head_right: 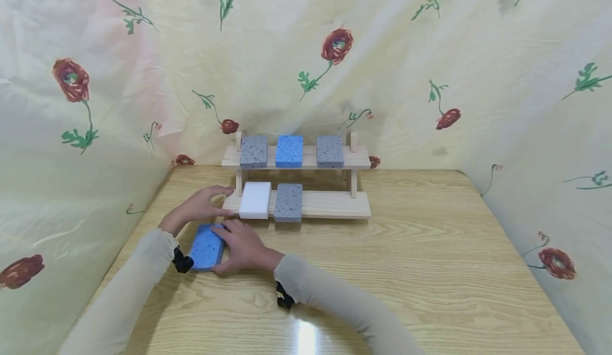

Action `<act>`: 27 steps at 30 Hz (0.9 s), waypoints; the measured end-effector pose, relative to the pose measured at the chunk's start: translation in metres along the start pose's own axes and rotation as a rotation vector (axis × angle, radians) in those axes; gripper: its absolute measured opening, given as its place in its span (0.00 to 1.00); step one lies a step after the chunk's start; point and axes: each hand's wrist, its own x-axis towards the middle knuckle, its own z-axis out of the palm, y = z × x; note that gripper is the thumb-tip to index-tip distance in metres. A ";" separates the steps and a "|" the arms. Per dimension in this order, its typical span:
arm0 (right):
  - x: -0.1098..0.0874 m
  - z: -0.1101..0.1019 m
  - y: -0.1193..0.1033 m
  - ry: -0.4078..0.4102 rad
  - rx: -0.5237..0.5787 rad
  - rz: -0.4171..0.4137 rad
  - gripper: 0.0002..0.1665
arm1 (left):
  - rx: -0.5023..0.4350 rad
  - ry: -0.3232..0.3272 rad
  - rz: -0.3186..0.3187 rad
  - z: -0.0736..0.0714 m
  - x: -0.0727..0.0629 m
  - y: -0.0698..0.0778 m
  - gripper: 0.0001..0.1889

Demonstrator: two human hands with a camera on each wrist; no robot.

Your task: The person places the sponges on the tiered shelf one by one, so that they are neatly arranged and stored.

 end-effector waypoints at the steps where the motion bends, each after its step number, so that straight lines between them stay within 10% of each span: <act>1: -0.001 0.000 0.001 0.006 -0.006 -0.004 0.61 | 0.002 0.000 0.002 0.000 0.000 0.000 0.37; 27: -0.032 -0.019 0.012 0.031 0.019 -0.096 0.59 | 0.001 0.005 -0.010 0.000 -0.001 0.002 0.38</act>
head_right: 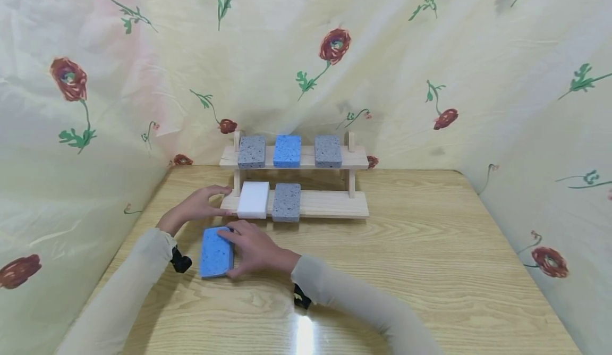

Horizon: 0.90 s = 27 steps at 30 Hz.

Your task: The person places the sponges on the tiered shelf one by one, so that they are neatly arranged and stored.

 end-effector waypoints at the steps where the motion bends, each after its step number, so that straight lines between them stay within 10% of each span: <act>1: -0.001 -0.001 0.001 -0.007 0.004 0.000 0.59 | -0.002 -0.001 -0.003 0.000 0.000 0.000 0.38; 27: -0.037 -0.047 0.025 -0.098 0.061 -0.050 0.61 | -0.030 -0.015 -0.014 0.000 0.001 0.000 0.39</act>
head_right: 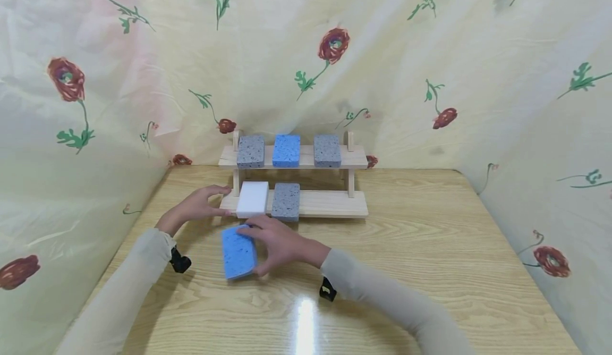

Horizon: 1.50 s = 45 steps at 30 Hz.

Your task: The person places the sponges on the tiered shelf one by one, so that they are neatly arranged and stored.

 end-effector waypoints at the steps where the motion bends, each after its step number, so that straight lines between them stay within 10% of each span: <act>1: -0.002 -0.003 0.000 0.002 0.005 -0.007 0.60 | 0.003 0.003 0.004 0.000 0.000 0.000 0.39; 45: -0.050 -0.072 0.032 0.139 0.133 0.135 0.58 | -0.003 0.002 0.012 0.000 0.000 -0.003 0.40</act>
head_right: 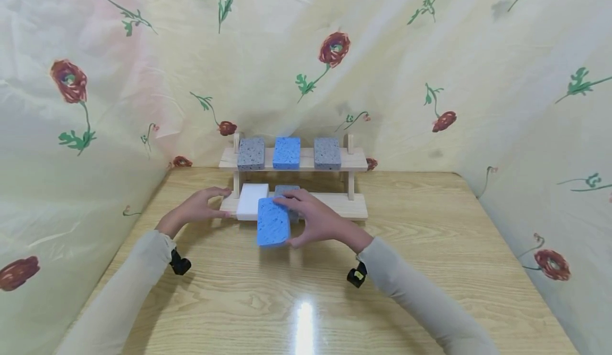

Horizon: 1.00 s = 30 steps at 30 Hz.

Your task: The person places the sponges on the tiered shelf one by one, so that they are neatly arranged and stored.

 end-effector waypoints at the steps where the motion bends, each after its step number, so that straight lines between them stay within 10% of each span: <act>1: -0.002 -0.001 0.001 -0.001 0.003 0.016 0.58 | -0.001 0.000 0.003 0.000 0.000 0.000 0.40; 30: -0.045 -0.029 0.042 0.060 -0.025 0.135 0.58 | -0.016 0.005 0.017 0.001 0.000 -0.002 0.40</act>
